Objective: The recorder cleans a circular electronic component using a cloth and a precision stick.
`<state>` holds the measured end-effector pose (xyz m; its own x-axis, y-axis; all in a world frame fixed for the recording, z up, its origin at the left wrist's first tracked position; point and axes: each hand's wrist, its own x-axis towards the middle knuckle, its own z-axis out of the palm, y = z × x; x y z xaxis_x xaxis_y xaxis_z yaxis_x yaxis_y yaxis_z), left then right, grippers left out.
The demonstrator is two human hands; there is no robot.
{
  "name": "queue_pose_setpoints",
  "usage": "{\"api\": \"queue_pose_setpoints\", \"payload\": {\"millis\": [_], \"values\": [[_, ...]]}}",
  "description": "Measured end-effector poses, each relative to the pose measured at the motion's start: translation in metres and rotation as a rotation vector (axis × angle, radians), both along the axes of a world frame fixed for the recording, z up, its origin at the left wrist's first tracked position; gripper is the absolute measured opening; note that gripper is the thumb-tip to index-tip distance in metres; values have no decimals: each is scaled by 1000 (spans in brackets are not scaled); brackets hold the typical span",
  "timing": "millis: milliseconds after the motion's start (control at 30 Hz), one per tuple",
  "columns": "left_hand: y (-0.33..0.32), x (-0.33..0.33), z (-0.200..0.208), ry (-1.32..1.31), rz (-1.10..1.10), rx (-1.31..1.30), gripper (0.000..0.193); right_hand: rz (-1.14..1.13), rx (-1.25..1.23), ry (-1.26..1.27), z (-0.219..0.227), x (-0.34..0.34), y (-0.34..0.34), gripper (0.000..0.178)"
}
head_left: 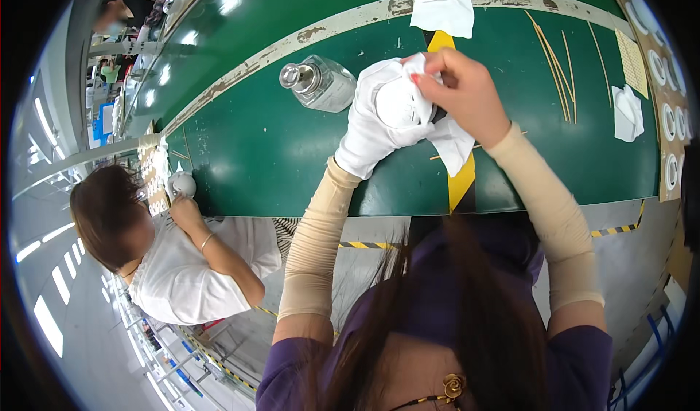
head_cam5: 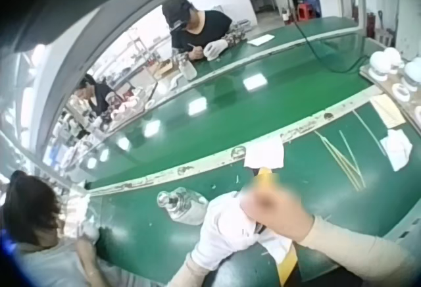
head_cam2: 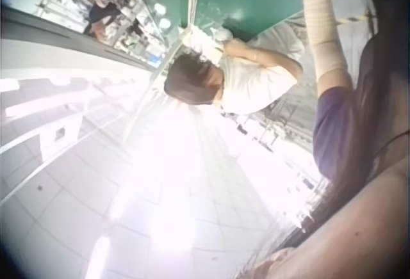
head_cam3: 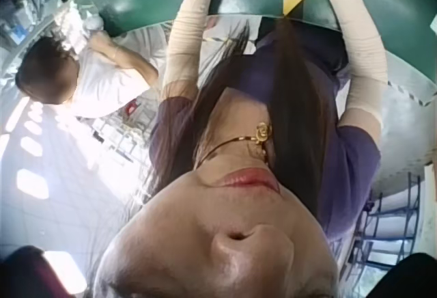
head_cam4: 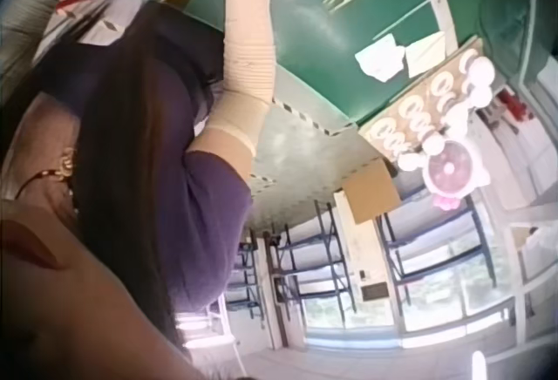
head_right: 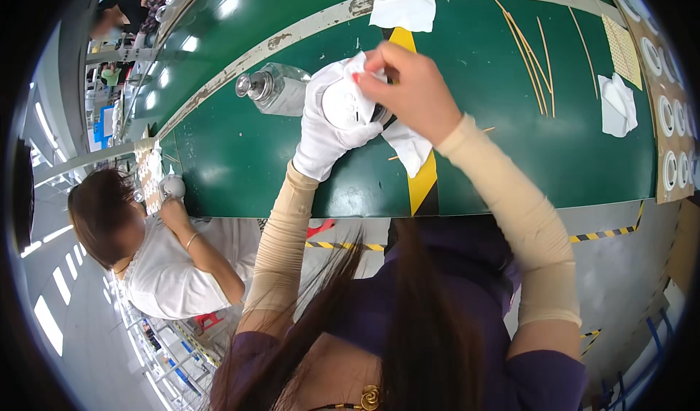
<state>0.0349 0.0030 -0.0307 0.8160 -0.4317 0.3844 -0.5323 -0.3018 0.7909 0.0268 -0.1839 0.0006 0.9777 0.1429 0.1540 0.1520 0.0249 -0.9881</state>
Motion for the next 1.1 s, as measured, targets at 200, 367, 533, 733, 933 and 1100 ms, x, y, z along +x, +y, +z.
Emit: {"api": "queue_pose_setpoints", "payload": {"millis": [200, 367, 533, 733, 933, 1100], "values": [[-8, -1, 4, 54, 40, -103, 82, -180, -143, -387, 21, 62, -1, 14], [-4, -4, 2, -4, 64, -75, 85, 39, -104, -430, 45, 68, 33, 16], [-9, 1, -2, -160, 96, 302, 94, 132, -224, -526, 52, 64, 67, 17], [-2, 1, -13, -96, 28, 383, 98, 47, -354, -869, 51, 67, 91, 12], [-11, -4, 6, -113, -5, 414, 80, 155, -702, -927, 51, 67, 81, 14], [-7, -7, 4, 81, 102, -5, 81, 50, -160, -477, 55, 44, 38, 12]]}}
